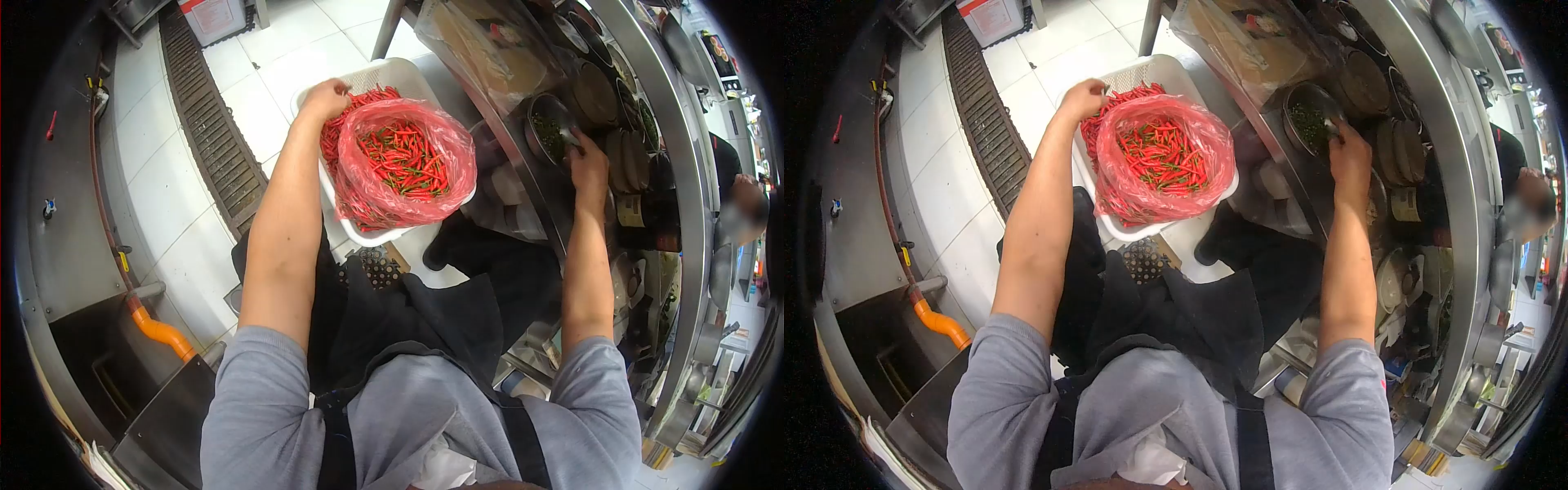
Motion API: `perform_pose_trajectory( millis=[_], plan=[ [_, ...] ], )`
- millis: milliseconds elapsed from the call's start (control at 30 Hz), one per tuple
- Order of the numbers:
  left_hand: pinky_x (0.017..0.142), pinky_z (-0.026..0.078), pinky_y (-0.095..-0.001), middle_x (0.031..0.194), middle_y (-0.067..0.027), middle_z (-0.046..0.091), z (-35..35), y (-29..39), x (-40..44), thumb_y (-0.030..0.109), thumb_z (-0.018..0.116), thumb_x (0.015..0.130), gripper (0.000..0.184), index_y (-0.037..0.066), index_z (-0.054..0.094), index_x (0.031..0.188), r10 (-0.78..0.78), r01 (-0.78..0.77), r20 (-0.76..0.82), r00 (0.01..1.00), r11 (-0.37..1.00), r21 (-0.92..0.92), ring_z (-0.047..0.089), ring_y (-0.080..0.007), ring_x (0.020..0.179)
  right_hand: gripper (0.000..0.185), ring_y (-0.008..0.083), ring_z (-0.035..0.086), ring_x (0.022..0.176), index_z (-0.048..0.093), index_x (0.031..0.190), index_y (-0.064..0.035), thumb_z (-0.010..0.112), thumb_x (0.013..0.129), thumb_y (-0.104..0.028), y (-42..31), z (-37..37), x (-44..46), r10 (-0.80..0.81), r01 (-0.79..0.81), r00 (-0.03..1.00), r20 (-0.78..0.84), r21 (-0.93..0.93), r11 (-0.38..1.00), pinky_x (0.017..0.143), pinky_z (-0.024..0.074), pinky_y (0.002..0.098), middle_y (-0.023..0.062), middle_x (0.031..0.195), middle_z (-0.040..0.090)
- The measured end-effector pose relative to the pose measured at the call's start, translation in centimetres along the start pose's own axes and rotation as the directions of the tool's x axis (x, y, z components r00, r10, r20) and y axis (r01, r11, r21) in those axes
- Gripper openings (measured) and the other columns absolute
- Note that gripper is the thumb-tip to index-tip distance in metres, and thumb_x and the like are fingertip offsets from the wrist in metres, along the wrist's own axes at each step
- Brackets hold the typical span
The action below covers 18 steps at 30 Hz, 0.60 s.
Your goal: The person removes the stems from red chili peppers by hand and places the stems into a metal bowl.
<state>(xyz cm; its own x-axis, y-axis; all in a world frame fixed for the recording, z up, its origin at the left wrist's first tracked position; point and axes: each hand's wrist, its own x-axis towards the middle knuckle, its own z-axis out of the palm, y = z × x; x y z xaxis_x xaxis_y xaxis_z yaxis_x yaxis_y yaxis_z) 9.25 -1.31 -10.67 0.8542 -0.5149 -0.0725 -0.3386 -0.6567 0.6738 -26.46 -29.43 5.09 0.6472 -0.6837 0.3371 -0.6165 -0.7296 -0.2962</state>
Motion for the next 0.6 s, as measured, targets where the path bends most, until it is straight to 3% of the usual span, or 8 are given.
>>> perform_pose_trajectory(
  millis=[67, 133, 200, 233, 300, 433, 533, 600],
  plan=[
    [0.084, 0.05, -0.0325, 0.11, -0.0132, 0.067, 1.3, -2.2, 0.8, 0.014, 0.063, 0.076, 0.038, 0.004, 0.065, 0.112, -0.036, 0.058, 0.174, 0.984, 0.991, -0.124, 0.065, -0.0245, 0.097, 0.025, 0.032, 0.065, 0.087, 0.067, 0.11, -0.0068, 0.062, 0.086, -0.012, -0.2, -0.8, -0.3, -0.05, 0.054, 0.996, -0.069, 0.062, 0.997, 0.071, 0.0492, 0.0399, 0.0167, 0.1, 0.067],
    [0.086, 0.05, -0.0322, 0.111, -0.0123, 0.067, 0.6, -2.2, 1.3, 0.012, 0.062, 0.076, 0.039, 0.003, 0.064, 0.114, -0.01, 0.024, 0.113, 0.994, 0.991, -0.129, 0.065, -0.0237, 0.099, 0.026, 0.0364, 0.063, 0.091, 0.066, 0.111, -0.0085, 0.062, 0.085, -0.013, -0.2, -1.3, -0.4, -0.077, 0.094, 0.988, -0.136, 0.128, 0.987, 0.076, 0.049, 0.0434, 0.0188, 0.102, 0.066],
    [0.088, 0.05, -0.0322, 0.11, -0.0126, 0.068, -0.2, -1.7, 1.4, 0.01, 0.061, 0.077, 0.039, 0.004, 0.064, 0.115, 0.032, -0.028, 0.023, 0.999, 0.988, -0.149, 0.064, -0.0234, 0.1, 0.03, 0.038, 0.063, 0.091, 0.066, 0.114, -0.0108, 0.064, 0.084, -0.015, 1.0, -1.6, -0.1, 0.07, -0.072, 0.997, -0.025, -0.106, 0.992, 0.08, 0.0484, 0.0446, 0.0186, 0.101, 0.066],
    [0.088, 0.05, -0.0322, 0.11, -0.0126, 0.068, -0.9, -0.7, 0.9, 0.01, 0.061, 0.077, 0.039, 0.004, 0.064, 0.115, 0.03, -0.026, 0.022, 0.999, 0.99, -0.138, 0.064, -0.0234, 0.1, 0.03, 0.038, 0.063, 0.091, 0.066, 0.114, -0.0108, 0.064, 0.084, -0.015, 2.2, -1.1, 0.1, 0.073, -0.075, 0.997, -0.022, -0.096, 0.993, 0.08, 0.0484, 0.0446, 0.0186, 0.101, 0.066],
    [0.094, 0.048, -0.0343, 0.111, -0.0142, 0.067, -2.0, 1.2, -0.4, 0.017, 0.056, 0.079, 0.037, 0.009, 0.066, 0.113, 0.099, -0.097, 0.014, 0.995, 0.991, -0.093, 0.063, -0.0275, 0.105, 0.03, 0.0389, 0.062, 0.091, 0.066, 0.114, -0.012, 0.065, 0.085, -0.019, 4.5, 0.2, 0.3, -0.007, -0.002, 0.998, -0.069, -0.122, 0.993, 0.08, 0.0479, 0.0453, 0.0168, 0.099, 0.066],
    [0.09, 0.05, -0.0352, 0.104, -0.0153, 0.068, -2.5, 3.3, -2.8, 0.017, 0.055, 0.08, 0.034, 0.01, 0.067, 0.111, 0.165, -0.165, 0.029, 0.986, 0.986, -0.002, 0.064, -0.0294, 0.099, 0.028, 0.0349, 0.063, 0.09, 0.068, 0.112, -0.0132, 0.065, 0.085, -0.018, 2.3, -0.6, -0.4, -0.116, 0.094, 0.984, -0.135, -0.158, 0.983, 0.078, 0.0488, 0.0421, 0.0143, 0.097, 0.066],
    [0.087, 0.051, -0.0358, 0.1, -0.0157, 0.069, -2.3, 4.2, -4.8, 0.015, 0.056, 0.08, 0.03, 0.01, 0.069, 0.106, 0.12, -0.12, 0.076, 0.99, 0.993, -0.004, 0.065, -0.0301, 0.096, 0.028, 0.0278, 0.064, 0.089, 0.067, 0.113, -0.0119, 0.066, 0.085, -0.015, -1.3, -1.8, -2.4, -0.022, 0.039, 0.982, -0.19, 0.083, 0.996, 0.078, 0.0494, 0.0364, 0.0134, 0.097, 0.065],
    [0.084, 0.051, -0.0341, 0.096, -0.0147, 0.069, -1.2, 4.4, -5.7, 0.012, 0.056, 0.08, 0.03, 0.008, 0.068, 0.107, 0.189, -0.194, 0.118, 0.975, 0.98, 0.033, 0.066, -0.0277, 0.09, 0.029, 0.0214, 0.063, 0.085, 0.067, 0.113, -0.0087, 0.066, 0.084, -0.01, -4.0, -1.2, -4.6, -0.112, 0.191, 0.959, -0.261, 0.3, 0.935, 0.077, 0.0491, 0.031, 0.0126, 0.094, 0.066]
  ],
)
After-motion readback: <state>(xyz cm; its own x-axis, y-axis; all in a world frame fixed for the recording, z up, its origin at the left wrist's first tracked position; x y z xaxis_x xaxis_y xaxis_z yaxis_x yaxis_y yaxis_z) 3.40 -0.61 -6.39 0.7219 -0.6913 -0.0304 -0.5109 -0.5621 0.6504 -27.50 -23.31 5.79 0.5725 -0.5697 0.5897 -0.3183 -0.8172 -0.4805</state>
